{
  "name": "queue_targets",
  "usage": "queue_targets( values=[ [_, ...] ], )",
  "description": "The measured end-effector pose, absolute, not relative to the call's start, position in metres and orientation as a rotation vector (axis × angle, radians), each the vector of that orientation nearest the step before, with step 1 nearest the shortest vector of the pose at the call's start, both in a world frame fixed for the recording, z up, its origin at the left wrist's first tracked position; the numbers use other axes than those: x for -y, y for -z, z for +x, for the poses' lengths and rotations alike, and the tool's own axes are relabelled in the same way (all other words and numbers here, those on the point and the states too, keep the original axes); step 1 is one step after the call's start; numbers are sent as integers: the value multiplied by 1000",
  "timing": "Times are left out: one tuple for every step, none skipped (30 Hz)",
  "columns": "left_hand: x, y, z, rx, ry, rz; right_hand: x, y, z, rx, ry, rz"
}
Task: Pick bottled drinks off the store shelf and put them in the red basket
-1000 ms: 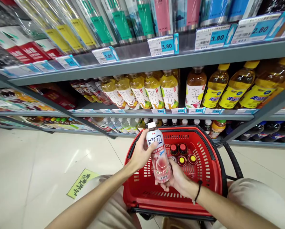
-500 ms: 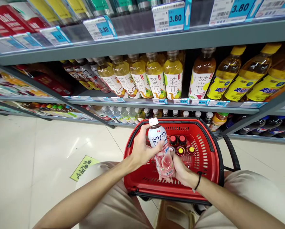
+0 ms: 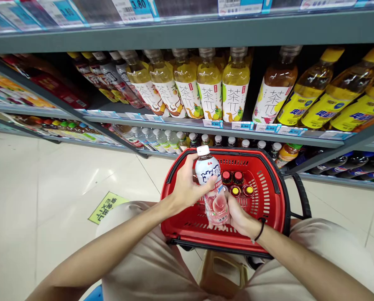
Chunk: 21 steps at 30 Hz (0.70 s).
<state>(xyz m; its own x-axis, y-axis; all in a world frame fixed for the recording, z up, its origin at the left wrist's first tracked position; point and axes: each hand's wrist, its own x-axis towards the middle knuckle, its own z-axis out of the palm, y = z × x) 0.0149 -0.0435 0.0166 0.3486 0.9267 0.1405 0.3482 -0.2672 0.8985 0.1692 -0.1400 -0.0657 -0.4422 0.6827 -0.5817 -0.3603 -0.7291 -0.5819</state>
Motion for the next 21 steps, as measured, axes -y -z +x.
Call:
queue_targets(
  values=[
    [43,-17,15,-1129,-896,1785,140,66,170,495,-2180,-1127],
    [43,-17,15,-1127,-900,1764,139,65,170,489,-2180,-1134],
    [43,-17,15,-1126,-907,1735,139,64,170,485,-2183,-1134],
    [42,-17,15,-1125,-913,1705,138,62,170,484,-2185,-1129],
    [42,-18,15,-1126,-919,1678,138,61,170,486,-2182,-1121],
    [42,-19,15,-1127,-924,1661,138,60,170,489,-2178,-1113],
    [41,-19,15,-1129,-928,1657,138,59,169,489,-2174,-1106],
    [41,-19,15,-1130,-930,1663,138,58,169,487,-2171,-1101],
    [41,-19,15,-1131,-934,1675,138,58,169,483,-2169,-1098],
    [41,-19,15,-1132,-935,1690,138,57,169,480,-2168,-1096],
    [40,-18,15,-1134,-934,1708,138,57,169,478,-2168,-1094],
    [40,-18,15,-1134,-928,1729,138,57,169,478,-2169,-1092],
    [40,-17,15,-1135,-920,1749,138,57,168,479,-2170,-1093],
    [41,-17,15,-1136,-913,1768,138,57,168,480,-2171,-1096],
    [41,-16,15,-1137,-905,1783,138,56,168,479,-2168,-1103],
    [41,-16,15,-1137,-901,1793,138,56,168,477,-2164,-1114],
    [41,-16,14,-1137,-899,1797,138,55,168,476,-2161,-1124],
    [41,-15,14,-1134,-898,1798,137,55,168,474,-2157,-1131],
    [41,-15,14,-1130,-898,1797,137,55,168,473,-2156,-1134],
    [41,-15,14,-1126,-897,1796,137,55,168,473,-2157,-1132],
    [41,-15,14,-1125,-897,1796,138,54,168,475,-2158,-1126]
  ],
)
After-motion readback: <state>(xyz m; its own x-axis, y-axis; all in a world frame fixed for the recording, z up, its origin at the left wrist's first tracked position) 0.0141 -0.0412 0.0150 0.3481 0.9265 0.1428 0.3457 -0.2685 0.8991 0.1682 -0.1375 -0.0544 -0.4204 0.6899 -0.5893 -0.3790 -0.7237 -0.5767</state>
